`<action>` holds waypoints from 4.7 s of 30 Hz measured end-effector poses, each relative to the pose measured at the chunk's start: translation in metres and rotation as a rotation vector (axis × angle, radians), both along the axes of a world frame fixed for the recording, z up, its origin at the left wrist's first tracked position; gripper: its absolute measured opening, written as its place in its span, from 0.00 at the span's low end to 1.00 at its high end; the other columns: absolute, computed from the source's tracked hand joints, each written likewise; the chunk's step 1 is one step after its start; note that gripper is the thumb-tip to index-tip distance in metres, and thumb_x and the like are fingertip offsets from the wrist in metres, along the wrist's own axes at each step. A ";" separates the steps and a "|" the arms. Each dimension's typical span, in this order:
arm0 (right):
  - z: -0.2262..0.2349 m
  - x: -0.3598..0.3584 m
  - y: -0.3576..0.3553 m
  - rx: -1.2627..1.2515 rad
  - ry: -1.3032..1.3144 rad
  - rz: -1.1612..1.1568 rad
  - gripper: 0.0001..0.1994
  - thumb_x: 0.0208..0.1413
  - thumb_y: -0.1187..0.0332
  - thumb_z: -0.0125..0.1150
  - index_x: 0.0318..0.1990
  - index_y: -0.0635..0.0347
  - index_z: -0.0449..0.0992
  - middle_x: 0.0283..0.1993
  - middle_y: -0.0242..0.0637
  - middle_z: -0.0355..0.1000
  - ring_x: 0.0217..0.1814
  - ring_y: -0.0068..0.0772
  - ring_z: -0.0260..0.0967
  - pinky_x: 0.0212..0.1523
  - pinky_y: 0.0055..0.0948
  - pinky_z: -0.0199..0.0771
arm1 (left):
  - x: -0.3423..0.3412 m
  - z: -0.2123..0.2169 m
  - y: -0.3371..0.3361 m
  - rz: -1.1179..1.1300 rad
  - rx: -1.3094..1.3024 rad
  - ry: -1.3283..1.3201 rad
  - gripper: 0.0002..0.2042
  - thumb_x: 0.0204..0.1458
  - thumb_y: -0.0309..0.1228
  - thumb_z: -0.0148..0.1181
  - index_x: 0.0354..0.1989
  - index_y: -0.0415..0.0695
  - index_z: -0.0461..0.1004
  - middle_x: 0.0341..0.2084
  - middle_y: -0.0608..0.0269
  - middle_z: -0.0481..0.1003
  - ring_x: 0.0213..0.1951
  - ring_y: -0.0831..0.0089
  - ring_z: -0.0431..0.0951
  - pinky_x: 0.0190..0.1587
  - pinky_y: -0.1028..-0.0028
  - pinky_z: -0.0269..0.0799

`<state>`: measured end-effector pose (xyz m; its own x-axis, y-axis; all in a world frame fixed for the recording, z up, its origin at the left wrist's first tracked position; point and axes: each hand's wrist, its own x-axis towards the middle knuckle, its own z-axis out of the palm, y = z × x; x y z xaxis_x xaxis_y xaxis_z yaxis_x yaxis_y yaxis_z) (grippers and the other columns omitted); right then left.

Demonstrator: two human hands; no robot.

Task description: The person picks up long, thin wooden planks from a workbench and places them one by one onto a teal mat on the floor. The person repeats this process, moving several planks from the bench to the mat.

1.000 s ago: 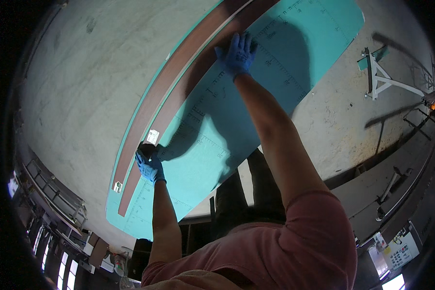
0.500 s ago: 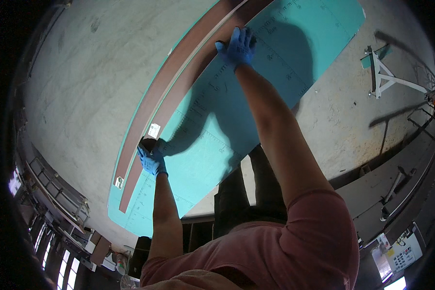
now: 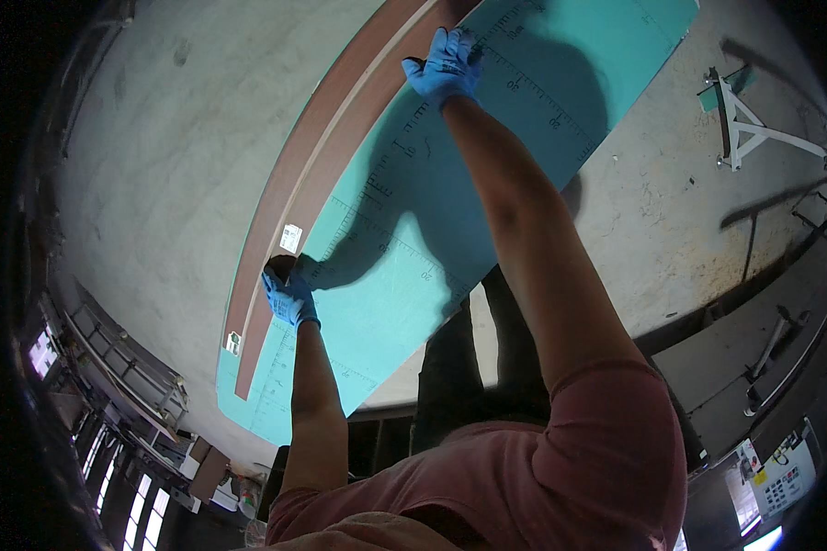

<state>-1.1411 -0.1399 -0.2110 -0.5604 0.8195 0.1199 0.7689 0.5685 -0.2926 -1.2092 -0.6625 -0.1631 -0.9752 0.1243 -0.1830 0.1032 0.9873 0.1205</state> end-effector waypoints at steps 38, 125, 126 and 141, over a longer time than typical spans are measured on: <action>0.229 0.766 -0.352 -0.549 0.055 -1.081 0.29 0.61 0.46 0.63 0.63 0.55 0.79 0.67 0.52 0.76 0.69 0.57 0.74 0.68 0.51 0.72 | 0.215 0.052 0.210 -0.501 0.126 -1.148 0.09 0.59 0.37 0.71 0.44 0.53 0.79 0.33 0.69 0.79 0.27 0.73 0.69 0.33 0.62 0.65; 0.472 0.838 -0.724 0.112 -0.373 -1.802 0.43 0.46 0.67 0.78 0.73 0.58 0.67 0.50 0.45 0.77 0.49 0.53 0.74 0.51 0.50 0.75 | 1.057 0.440 0.128 -3.210 1.872 -0.351 0.20 0.51 0.31 0.67 0.55 0.45 0.77 0.44 0.58 0.74 0.53 0.56 0.75 0.75 0.46 0.61; 0.480 0.839 -0.713 0.119 -0.405 -1.782 0.43 0.46 0.66 0.78 0.73 0.58 0.68 0.51 0.45 0.77 0.49 0.52 0.74 0.51 0.49 0.75 | 1.051 0.449 0.141 -3.280 1.756 -0.236 0.21 0.50 0.32 0.68 0.54 0.45 0.77 0.41 0.59 0.73 0.49 0.58 0.75 0.74 0.48 0.63; 0.556 0.820 -0.495 0.394 -0.764 -1.076 0.25 0.57 0.64 0.65 0.64 0.50 0.74 0.46 0.28 0.75 0.43 0.29 0.76 0.42 0.31 0.77 | 0.784 0.420 0.368 -2.885 1.276 -0.194 0.23 0.34 0.40 0.82 0.40 0.51 0.80 0.35 0.57 0.75 0.41 0.50 0.76 0.45 0.51 0.70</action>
<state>-0.3210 -0.6351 0.3447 0.2912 0.8712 0.3954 0.7741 -0.4574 0.4377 -0.4250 -0.2945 0.2573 0.7835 -0.1139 0.6109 -0.2245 -0.9686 0.1072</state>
